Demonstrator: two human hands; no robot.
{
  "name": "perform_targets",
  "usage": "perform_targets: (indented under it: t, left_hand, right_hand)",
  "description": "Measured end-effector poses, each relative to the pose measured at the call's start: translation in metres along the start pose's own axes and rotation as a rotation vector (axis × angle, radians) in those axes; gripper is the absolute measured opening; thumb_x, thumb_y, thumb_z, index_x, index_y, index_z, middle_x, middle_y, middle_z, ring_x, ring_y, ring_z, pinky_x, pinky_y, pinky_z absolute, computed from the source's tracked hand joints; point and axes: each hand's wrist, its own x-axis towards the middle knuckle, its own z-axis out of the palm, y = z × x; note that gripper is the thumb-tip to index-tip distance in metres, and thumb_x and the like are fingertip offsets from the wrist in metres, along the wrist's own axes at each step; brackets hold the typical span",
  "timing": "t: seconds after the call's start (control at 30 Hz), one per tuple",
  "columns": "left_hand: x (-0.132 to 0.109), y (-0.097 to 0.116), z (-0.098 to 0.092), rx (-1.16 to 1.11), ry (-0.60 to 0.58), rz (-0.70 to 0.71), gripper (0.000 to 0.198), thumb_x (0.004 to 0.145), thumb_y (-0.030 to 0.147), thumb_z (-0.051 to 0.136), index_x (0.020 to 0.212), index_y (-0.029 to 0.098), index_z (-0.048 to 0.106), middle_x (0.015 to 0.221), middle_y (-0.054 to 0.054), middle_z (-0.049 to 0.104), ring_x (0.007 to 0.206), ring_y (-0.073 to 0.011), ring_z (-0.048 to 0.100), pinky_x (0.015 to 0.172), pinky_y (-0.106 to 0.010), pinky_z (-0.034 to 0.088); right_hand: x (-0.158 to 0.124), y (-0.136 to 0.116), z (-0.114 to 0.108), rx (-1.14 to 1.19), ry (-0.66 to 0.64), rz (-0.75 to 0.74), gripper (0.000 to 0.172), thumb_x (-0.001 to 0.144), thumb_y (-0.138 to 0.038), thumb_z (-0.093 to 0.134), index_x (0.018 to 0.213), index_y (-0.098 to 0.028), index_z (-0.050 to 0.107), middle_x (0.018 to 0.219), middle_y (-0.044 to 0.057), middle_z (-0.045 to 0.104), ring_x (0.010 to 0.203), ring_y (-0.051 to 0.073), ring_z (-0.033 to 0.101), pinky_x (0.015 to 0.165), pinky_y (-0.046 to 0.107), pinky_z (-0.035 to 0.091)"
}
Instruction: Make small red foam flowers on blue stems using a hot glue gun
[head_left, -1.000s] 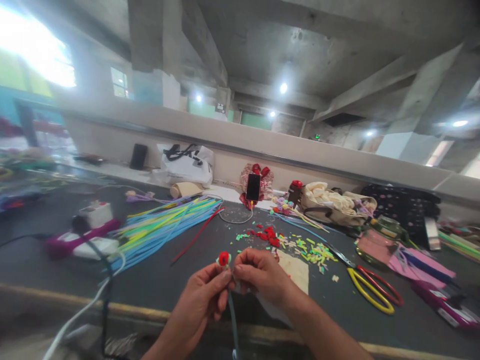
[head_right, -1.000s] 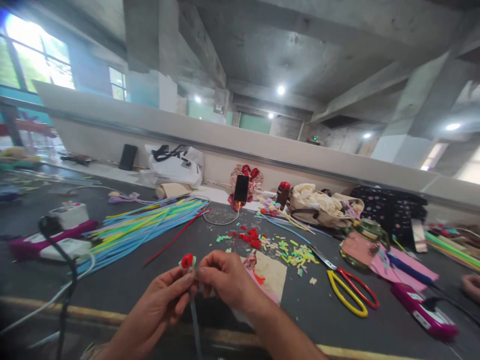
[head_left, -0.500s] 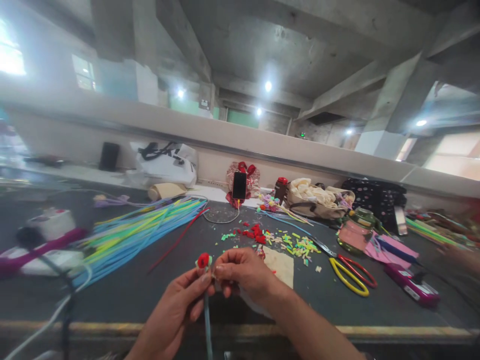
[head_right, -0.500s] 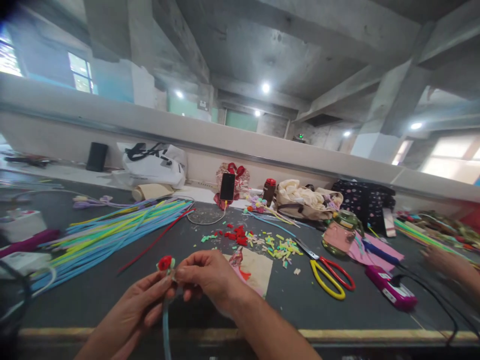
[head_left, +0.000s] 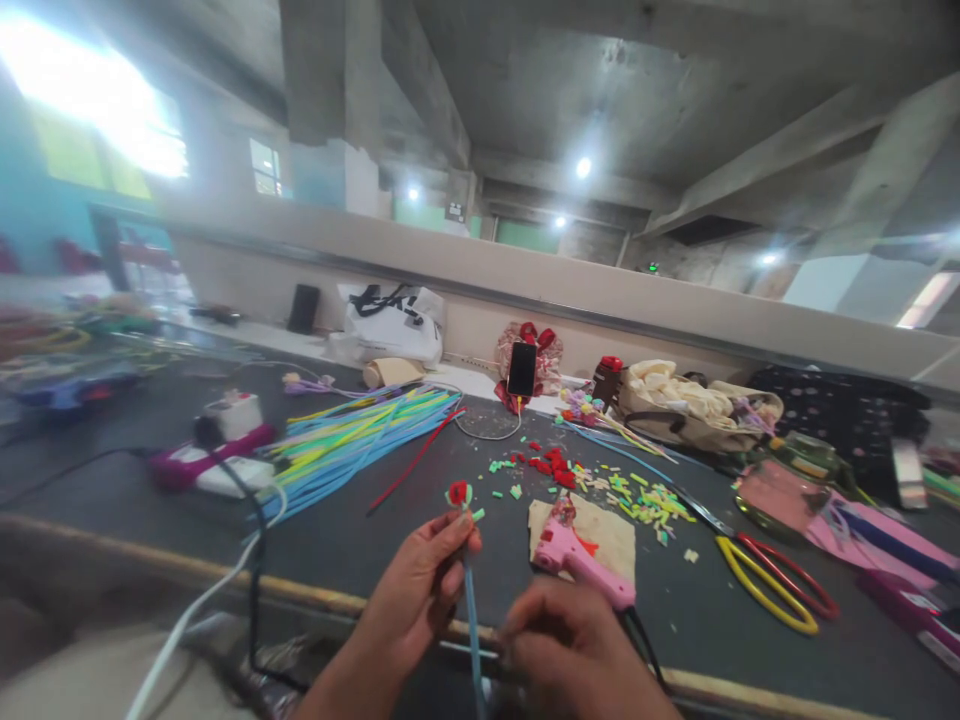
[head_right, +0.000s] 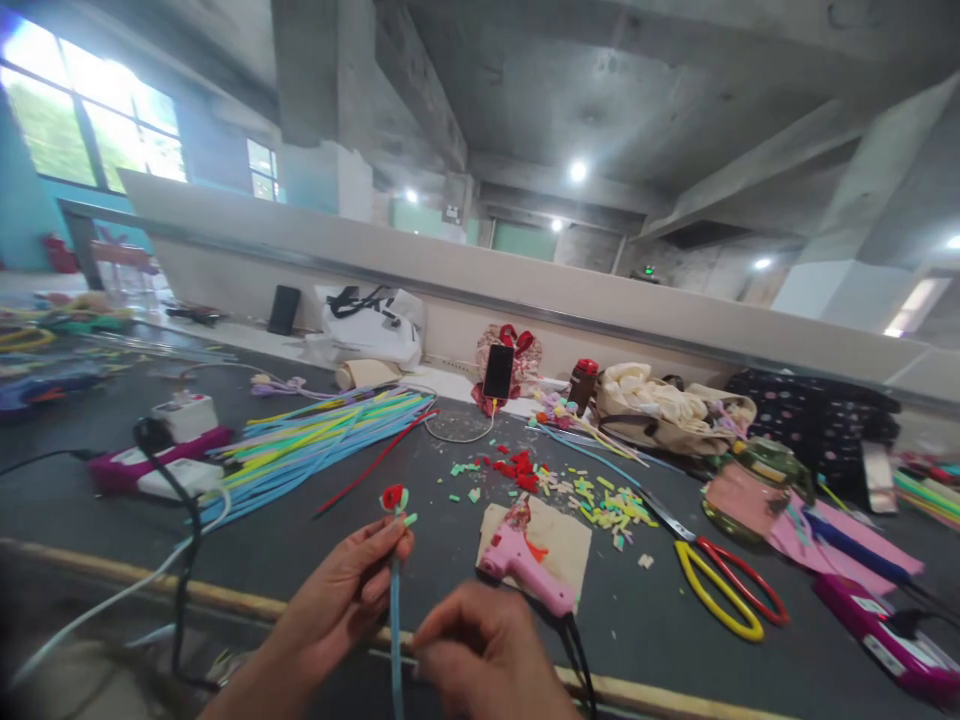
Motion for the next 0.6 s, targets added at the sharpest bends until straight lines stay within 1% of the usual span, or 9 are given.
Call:
perform_targets:
  t: [0.07,0.1,0.17,0.2,0.3,0.33,0.4,0.5,0.6]
  left_hand:
    - [0.001,-0.001,-0.001,0.018,0.004,0.003,0.024,0.054,0.028,0.075,0.061,0.012,0.058,0.049,0.005,0.061,0.023,0.0027,0.037,0.024,-0.007,0.023]
    - [0.001,-0.001,-0.001,0.03,0.007,0.004,0.023,0.054,0.027,0.074,0.061,0.012,0.058,0.05,0.005,0.061,0.023,0.0028,0.036,0.024,-0.007,0.022]
    - [0.001,-0.002,-0.001,0.051,0.009,0.005,0.022,0.055,0.026,0.074,0.061,0.013,0.057,0.051,0.005,0.062,0.023,0.0031,0.035,0.024,-0.007,0.02]
    - [0.001,-0.002,-0.001,0.06,0.008,0.003,0.021,0.056,0.025,0.073,0.061,0.013,0.057,0.051,0.005,0.061,0.023,0.0031,0.035,0.024,-0.007,0.02]
    - [0.0,-0.003,-0.001,0.076,0.013,0.008,0.021,0.056,0.025,0.073,0.061,0.013,0.057,0.05,0.005,0.061,0.024,0.0032,0.034,0.026,-0.008,0.022]
    - [0.0,-0.003,0.0,0.086,0.008,0.008,0.021,0.056,0.025,0.073,0.061,0.013,0.057,0.05,0.006,0.06,0.024,0.0032,0.034,0.026,-0.008,0.022]
    - [-0.001,-0.003,0.001,0.116,-0.005,0.005,0.02,0.057,0.026,0.072,0.06,0.013,0.057,0.048,0.006,0.059,0.023,0.0033,0.031,0.026,-0.009,0.02]
    - [-0.003,-0.003,0.005,0.189,-0.026,-0.014,0.019,0.059,0.027,0.071,0.058,0.012,0.059,0.046,0.005,0.057,0.025,0.0037,0.027,0.027,-0.01,0.017]
    - [-0.001,-0.001,0.014,0.265,-0.056,-0.053,0.019,0.061,0.027,0.069,0.059,0.011,0.06,0.052,0.002,0.061,0.028,0.0032,0.026,0.028,-0.011,0.017]
  right_hand:
    - [-0.012,0.006,-0.005,-0.198,-0.041,-0.028,0.014,0.066,-0.011,0.055,0.069,-0.018,0.067,0.057,-0.003,0.058,0.054,0.01,0.052,0.051,0.018,0.037]
    - [-0.017,0.008,-0.011,-0.281,-0.035,-0.043,0.016,0.067,-0.012,0.054,0.071,-0.019,0.068,0.059,-0.002,0.06,0.055,0.01,0.053,0.052,0.018,0.038]
    - [-0.022,0.008,-0.028,-0.42,0.03,-0.084,0.018,0.073,-0.014,0.049,0.076,-0.019,0.066,0.062,-0.002,0.06,0.053,0.01,0.054,0.053,0.019,0.04]
    - [-0.023,0.009,-0.038,-0.49,0.095,-0.123,0.018,0.076,-0.017,0.046,0.079,-0.019,0.064,0.064,-0.001,0.06,0.055,0.011,0.054,0.054,0.02,0.04]
    - [-0.019,0.012,-0.066,-0.778,0.261,-0.23,0.018,0.081,-0.024,0.044,0.087,-0.021,0.06,0.08,0.004,0.061,0.072,0.016,0.056,0.063,0.025,0.041]
    - [-0.017,0.015,-0.073,-0.874,0.282,-0.228,0.017,0.08,-0.026,0.046,0.09,-0.022,0.059,0.085,0.004,0.061,0.077,0.018,0.055,0.066,0.028,0.04]
    - [-0.011,0.02,-0.08,-1.011,0.285,-0.175,0.02,0.077,-0.031,0.051,0.095,-0.025,0.057,0.089,0.005,0.06,0.082,0.021,0.054,0.068,0.031,0.039]
    - [-0.005,0.027,-0.081,-1.063,0.258,-0.089,0.026,0.075,-0.033,0.053,0.1,-0.025,0.055,0.089,0.004,0.061,0.083,0.022,0.054,0.068,0.031,0.039]
    - [-0.001,0.027,-0.083,-0.998,0.265,-0.055,0.023,0.079,-0.033,0.047,0.099,-0.024,0.055,0.089,0.004,0.062,0.081,0.02,0.056,0.067,0.029,0.038]
